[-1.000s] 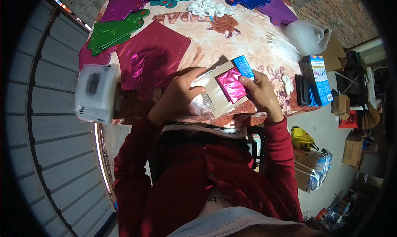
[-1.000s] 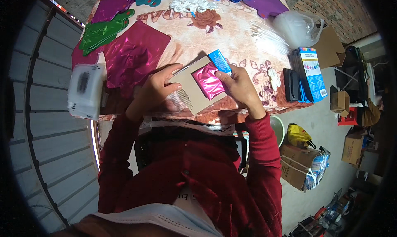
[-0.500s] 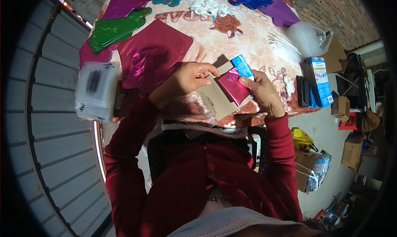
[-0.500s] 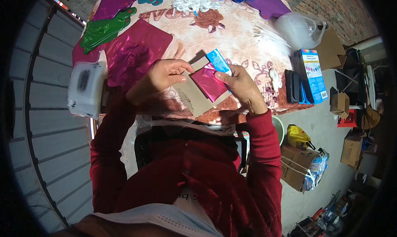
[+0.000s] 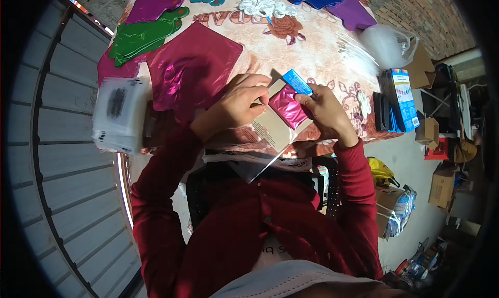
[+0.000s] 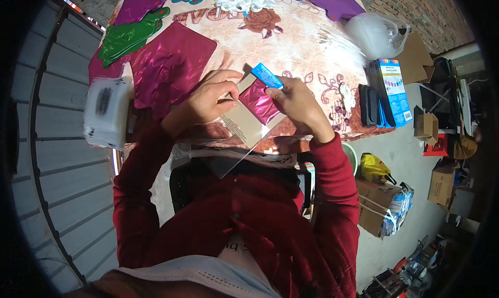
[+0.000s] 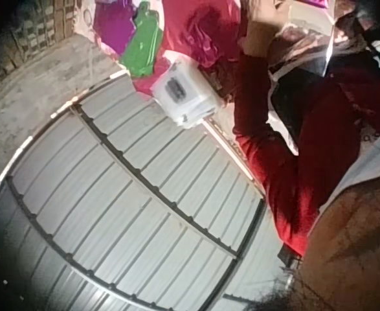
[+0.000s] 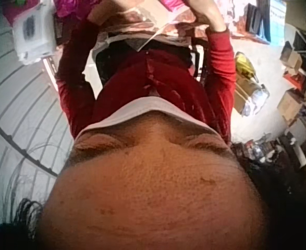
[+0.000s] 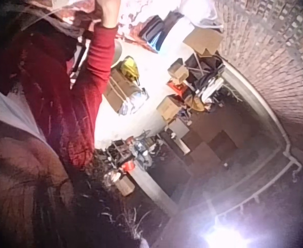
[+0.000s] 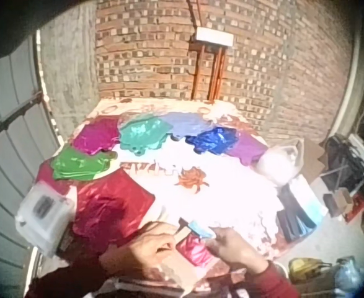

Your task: Packaging small items into pouches and folding colorful plastic sheets on a table.

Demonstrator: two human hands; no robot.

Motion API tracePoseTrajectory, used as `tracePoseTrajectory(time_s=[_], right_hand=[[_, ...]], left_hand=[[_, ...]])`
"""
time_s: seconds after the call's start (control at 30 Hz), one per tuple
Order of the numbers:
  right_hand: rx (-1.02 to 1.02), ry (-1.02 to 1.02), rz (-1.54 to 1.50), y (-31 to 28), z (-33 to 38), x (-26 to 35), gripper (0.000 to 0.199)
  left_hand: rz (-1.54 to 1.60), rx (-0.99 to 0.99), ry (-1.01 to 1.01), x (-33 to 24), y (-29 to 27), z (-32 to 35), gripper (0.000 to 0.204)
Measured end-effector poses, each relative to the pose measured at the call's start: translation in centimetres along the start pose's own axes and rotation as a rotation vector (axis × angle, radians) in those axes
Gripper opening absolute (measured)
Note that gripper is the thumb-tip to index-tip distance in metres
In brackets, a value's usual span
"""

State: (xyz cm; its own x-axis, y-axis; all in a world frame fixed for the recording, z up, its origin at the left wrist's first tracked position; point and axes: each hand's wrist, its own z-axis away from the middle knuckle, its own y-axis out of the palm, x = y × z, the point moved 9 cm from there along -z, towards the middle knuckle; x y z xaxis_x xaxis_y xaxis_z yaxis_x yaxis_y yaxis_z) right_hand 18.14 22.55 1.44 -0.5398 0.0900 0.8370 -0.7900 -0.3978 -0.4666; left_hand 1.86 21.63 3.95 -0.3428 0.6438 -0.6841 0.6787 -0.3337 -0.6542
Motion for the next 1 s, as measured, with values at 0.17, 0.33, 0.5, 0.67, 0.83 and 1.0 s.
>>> tracePoseTrajectory(time_s=[0.17, 0.33, 0.5, 0.67, 0.83, 1.0], right_hand=[[-0.151, -0.166, 0.238, -0.2, 0.8, 1.8, 0.026], [-0.264, -0.168, 0.402, -0.1, 1.1, 2.4, 0.022], [-0.236, -0.084, 0.409, 0.0, 1.1, 2.4, 0.024], [-0.251, -0.091, 0.402, -0.1, 1.2, 2.4, 0.024], [-0.230, -0.117, 0.390, 0.0, 1.1, 2.7, 0.025], [-0.230, -0.117, 0.402, 0.0, 0.8, 2.4, 0.024]], left_hand=[[0.031, -0.018, -0.011, 0.1, 0.1, 0.3, 0.011], [-0.036, 0.007, 0.084, -1.2, -0.1, 0.4, 0.012], [-0.077, 0.000, 0.073, -2.9, 0.5, 0.3, 0.011], [-0.136, -0.050, 0.057, -3.5, 0.9, 0.4, 0.010], [-0.096, -0.123, 0.083, -3.7, 0.8, 1.0, 0.007], [-0.301, -0.179, 0.158, -4.5, 0.8, 1.2, 0.007]])
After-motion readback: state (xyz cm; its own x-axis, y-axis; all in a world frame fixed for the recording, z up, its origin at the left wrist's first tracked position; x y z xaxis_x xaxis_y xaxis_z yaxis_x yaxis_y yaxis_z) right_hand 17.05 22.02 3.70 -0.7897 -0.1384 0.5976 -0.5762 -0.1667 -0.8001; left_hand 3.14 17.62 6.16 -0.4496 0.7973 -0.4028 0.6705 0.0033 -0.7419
